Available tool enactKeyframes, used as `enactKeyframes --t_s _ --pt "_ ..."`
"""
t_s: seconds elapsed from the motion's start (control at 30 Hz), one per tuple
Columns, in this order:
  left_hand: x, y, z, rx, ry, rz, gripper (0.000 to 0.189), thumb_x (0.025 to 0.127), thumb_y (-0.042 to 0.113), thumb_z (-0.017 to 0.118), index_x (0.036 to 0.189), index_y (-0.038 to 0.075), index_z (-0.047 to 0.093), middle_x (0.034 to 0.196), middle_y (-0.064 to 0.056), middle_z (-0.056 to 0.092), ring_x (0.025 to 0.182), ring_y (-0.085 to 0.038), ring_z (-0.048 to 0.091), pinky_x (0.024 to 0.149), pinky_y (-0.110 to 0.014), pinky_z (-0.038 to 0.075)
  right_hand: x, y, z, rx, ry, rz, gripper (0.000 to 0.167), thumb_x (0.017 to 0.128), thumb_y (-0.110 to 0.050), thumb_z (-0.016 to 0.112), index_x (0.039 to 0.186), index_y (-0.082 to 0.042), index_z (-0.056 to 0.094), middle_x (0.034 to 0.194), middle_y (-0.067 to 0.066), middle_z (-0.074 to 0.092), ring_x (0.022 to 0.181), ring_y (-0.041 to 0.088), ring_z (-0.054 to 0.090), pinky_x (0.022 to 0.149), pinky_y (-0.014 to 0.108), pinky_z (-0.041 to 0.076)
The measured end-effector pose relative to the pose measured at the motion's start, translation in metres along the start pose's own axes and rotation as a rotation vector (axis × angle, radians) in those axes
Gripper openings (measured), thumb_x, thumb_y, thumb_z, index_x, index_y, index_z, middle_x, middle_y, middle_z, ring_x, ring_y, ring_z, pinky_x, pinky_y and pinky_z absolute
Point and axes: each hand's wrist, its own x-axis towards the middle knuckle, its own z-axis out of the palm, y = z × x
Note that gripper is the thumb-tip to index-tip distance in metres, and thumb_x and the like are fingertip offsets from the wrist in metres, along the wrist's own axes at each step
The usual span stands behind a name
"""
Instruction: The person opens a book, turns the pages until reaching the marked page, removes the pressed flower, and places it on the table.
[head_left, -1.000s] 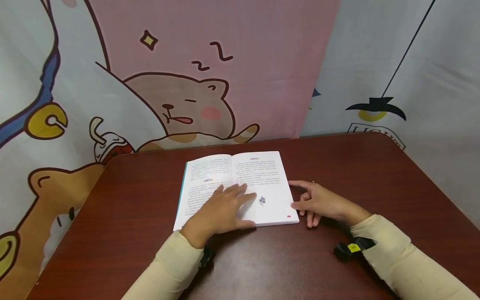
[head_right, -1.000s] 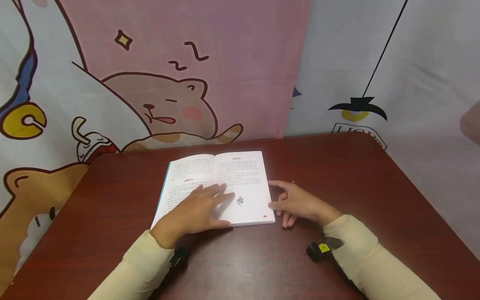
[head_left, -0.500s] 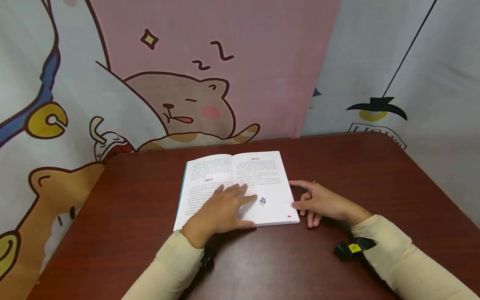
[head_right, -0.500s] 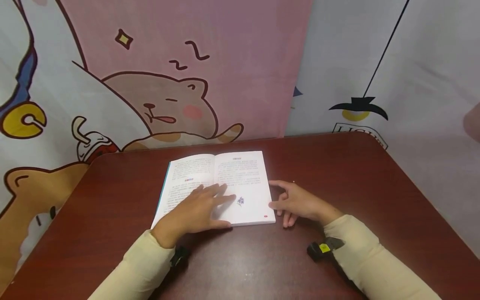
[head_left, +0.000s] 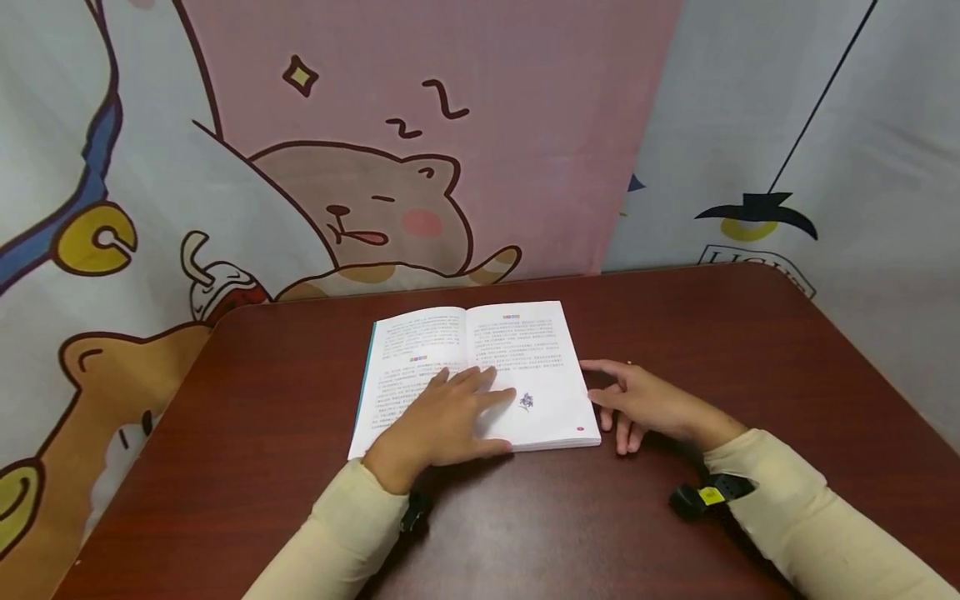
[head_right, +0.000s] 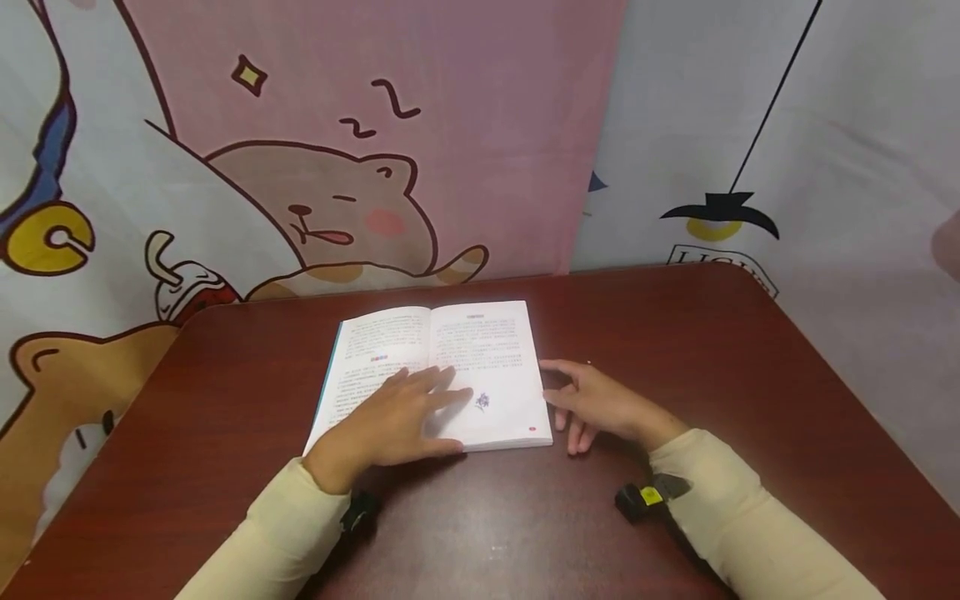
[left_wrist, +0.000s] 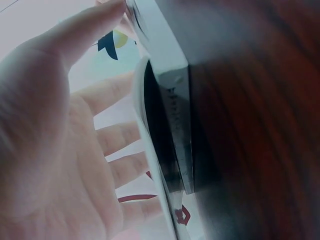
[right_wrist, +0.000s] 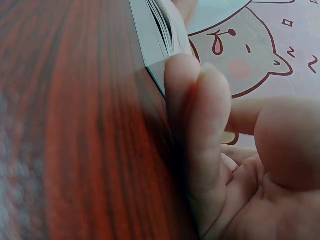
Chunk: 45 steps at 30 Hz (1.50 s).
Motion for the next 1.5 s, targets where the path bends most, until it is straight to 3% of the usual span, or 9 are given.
enactKeyframes --t_s 0.2,0.47,0.93,1.3,1.5 --pt "0.0007 0.0000 0.0000 0.008 -0.019 -0.007 0.070 0.085 0.065 0.065 0.146 0.031 0.053 0.157 -0.007 0.044 0.144 -0.028 0.043 0.115 -0.061 0.031 -0.0012 -0.0011 0.0002 0.028 -0.007 0.010 0.060 0.106 -0.015 0.045 0.159 -0.014 0.017 0.075 0.014 0.061 0.047 0.023 0.065 0.045 0.038 0.055" --pt "0.0008 -0.0001 -0.0002 0.011 -0.014 -0.007 0.063 0.090 0.060 0.062 0.145 0.030 0.055 0.156 -0.007 0.046 0.144 -0.029 0.043 0.114 -0.062 0.032 -0.0005 -0.0023 0.0002 0.038 -0.018 0.008 0.059 0.106 -0.014 0.043 0.159 -0.013 0.017 0.075 0.013 0.061 0.047 0.023 0.066 0.045 0.037 0.055" --pt "0.0015 -0.0003 -0.0001 0.002 0.034 0.044 0.048 0.092 0.045 0.061 0.137 0.027 0.063 0.148 -0.005 0.055 0.138 -0.028 0.049 0.111 -0.062 0.037 -0.0011 -0.0028 0.0014 0.047 -0.019 0.022 0.066 0.104 -0.021 0.051 0.160 -0.014 0.015 0.074 0.013 0.059 0.047 0.022 0.065 0.045 0.036 0.054" --pt "-0.0008 0.0017 -0.0007 -0.032 -0.003 0.049 0.053 0.086 0.038 0.065 0.138 0.025 0.061 0.150 -0.006 0.052 0.141 -0.033 0.046 0.112 -0.063 0.034 0.0014 0.0022 0.0014 0.001 -0.013 -0.010 0.080 0.097 -0.024 0.067 0.159 -0.012 0.018 0.076 0.013 0.060 0.048 0.022 0.066 0.044 0.036 0.054" --pt "0.0010 0.0036 0.0007 -0.042 -0.013 0.023 0.049 0.093 0.040 0.061 0.139 0.024 0.060 0.151 -0.006 0.051 0.142 -0.036 0.044 0.114 -0.063 0.032 0.0010 0.0034 0.0004 -0.002 -0.031 -0.029 0.082 0.095 -0.020 0.068 0.159 -0.010 0.016 0.076 0.013 0.060 0.048 0.021 0.066 0.044 0.035 0.054"
